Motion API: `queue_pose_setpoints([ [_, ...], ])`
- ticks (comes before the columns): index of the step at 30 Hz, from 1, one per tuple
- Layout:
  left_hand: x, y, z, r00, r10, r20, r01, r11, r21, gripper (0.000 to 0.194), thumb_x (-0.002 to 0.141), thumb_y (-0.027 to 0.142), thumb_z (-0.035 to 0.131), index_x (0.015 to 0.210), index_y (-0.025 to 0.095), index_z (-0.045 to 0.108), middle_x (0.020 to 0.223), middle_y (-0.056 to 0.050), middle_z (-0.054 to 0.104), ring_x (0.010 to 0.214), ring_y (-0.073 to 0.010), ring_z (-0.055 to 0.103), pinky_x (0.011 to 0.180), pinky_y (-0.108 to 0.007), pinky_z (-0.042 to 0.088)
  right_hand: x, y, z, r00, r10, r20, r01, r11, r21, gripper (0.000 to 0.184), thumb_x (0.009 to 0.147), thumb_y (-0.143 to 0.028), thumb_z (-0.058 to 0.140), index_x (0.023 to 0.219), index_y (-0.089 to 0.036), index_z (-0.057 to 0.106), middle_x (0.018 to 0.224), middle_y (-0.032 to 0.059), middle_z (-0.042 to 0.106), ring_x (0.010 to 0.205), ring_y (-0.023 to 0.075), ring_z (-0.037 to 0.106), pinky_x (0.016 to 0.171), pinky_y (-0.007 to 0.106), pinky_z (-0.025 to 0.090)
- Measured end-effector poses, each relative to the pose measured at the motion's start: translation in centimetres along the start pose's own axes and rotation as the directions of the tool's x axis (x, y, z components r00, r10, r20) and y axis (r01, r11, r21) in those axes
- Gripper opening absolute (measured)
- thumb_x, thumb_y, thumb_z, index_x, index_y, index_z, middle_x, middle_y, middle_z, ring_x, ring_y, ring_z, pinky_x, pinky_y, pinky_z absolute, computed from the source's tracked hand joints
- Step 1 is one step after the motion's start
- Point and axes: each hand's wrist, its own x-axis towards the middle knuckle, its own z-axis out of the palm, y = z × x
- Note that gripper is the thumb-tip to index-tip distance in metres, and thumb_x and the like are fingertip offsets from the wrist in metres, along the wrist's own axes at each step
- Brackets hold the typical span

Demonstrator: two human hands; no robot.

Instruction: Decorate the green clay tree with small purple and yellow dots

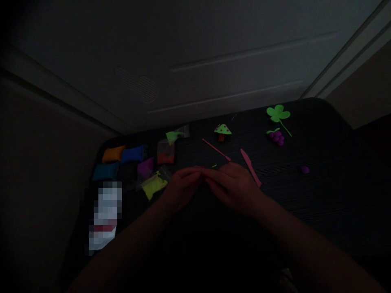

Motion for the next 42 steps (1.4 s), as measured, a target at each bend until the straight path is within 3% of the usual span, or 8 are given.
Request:
queue_pose_setpoints([
  [7, 0.05, 0.02, 0.08, 0.999, -0.051, 0.012, 0.052, 0.993, -0.109, 0.011, 0.062, 0.016, 0.067, 0.073, 0.016, 0.067, 0.075, 0.0, 0.066, 0.075, -0.01, 0.058, 0.079, -0.026, 0.041, 0.01, -0.22, -0.19, 0.999, 0.032, 0.027, -0.033, 0.999, 0.014, 0.031, 0.08, -0.017, 0.049, 0.111, -0.017, 0.051, 0.078, 0.0028, 0.059, 0.072, 0.012, 0.051, 0.066, 0.026, 0.04],
  [18, 0.13, 0.26, -0.11, 0.993, -0.059, 0.102, 0.07, 0.991, -0.113, 0.012, 0.061, 0.011, 0.067, 0.071, 0.016, 0.062, 0.077, 0.002, 0.063, 0.075, -0.0088, 0.056, 0.077, -0.023, 0.038, 0.15, -0.13, -0.15, 0.998, 0.061, 0.01, -0.061, 0.998, 0.03, 0.024, 0.08, -0.017, 0.049, 0.104, -0.018, 0.054, 0.084, 0.0032, 0.061, 0.075, 0.0118, 0.053, 0.068, 0.026, 0.042],
  [30, 0.15, -0.14, -0.21, 0.993, -0.1, 0.068, 0.103, 0.994, -0.031, 0.011, 0.064, 0.014, 0.066, 0.074, 0.018, 0.067, 0.075, 0.002, 0.064, 0.073, -0.0104, 0.055, 0.077, -0.025, 0.038, -0.34, 0.37, 0.57, 0.999, -0.022, 0.045, 0.021, 1.0, 0.014, 0.042, 0.081, -0.018, 0.048, 0.122, -0.025, 0.043, 0.08, 0.0025, 0.06, 0.075, 0.014, 0.053, 0.067, 0.03, 0.043],
  [36, 0.17, 0.24, 0.11, 0.991, -0.092, 0.096, 0.1, 0.992, -0.083, 0.009, 0.064, 0.017, 0.065, 0.072, 0.017, 0.068, 0.075, -0.001, 0.065, 0.076, -0.0121, 0.057, 0.08, -0.028, 0.039, 0.02, 0.14, 0.1, 0.999, 0.033, 0.0, -0.033, 0.998, 0.05, 0.03, 0.081, -0.017, 0.05, 0.11, -0.022, 0.053, 0.085, 0.0029, 0.061, 0.078, 0.0126, 0.054, 0.069, 0.028, 0.044],
  [40, 0.23, 0.25, -0.07, 0.99, -0.095, 0.101, 0.105, 0.989, -0.102, 0.008, 0.066, 0.018, 0.063, 0.071, 0.014, 0.067, 0.072, -0.002, 0.064, 0.073, -0.0117, 0.056, 0.077, -0.027, 0.04, 0.45, -0.17, -0.12, 0.99, 0.112, -0.086, -0.107, 0.992, 0.063, 0.009, 0.077, -0.022, 0.057, 0.085, -0.018, 0.057, 0.077, 0.0015, 0.06, 0.074, 0.0111, 0.055, 0.068, 0.025, 0.044],
  [42, 0.28, 0.26, -0.21, 0.989, -0.102, 0.104, 0.113, 0.988, -0.11, 0.008, 0.068, 0.018, 0.061, 0.071, 0.013, 0.067, 0.07, -0.003, 0.063, 0.07, -0.0116, 0.056, 0.073, -0.027, 0.04, 0.51, -0.22, -0.13, 0.984, 0.136, -0.115, -0.13, 0.99, 0.058, 0.008, 0.076, -0.025, 0.059, 0.077, -0.018, 0.055, 0.073, 0.0013, 0.059, 0.07, 0.0116, 0.054, 0.065, 0.026, 0.045],
])
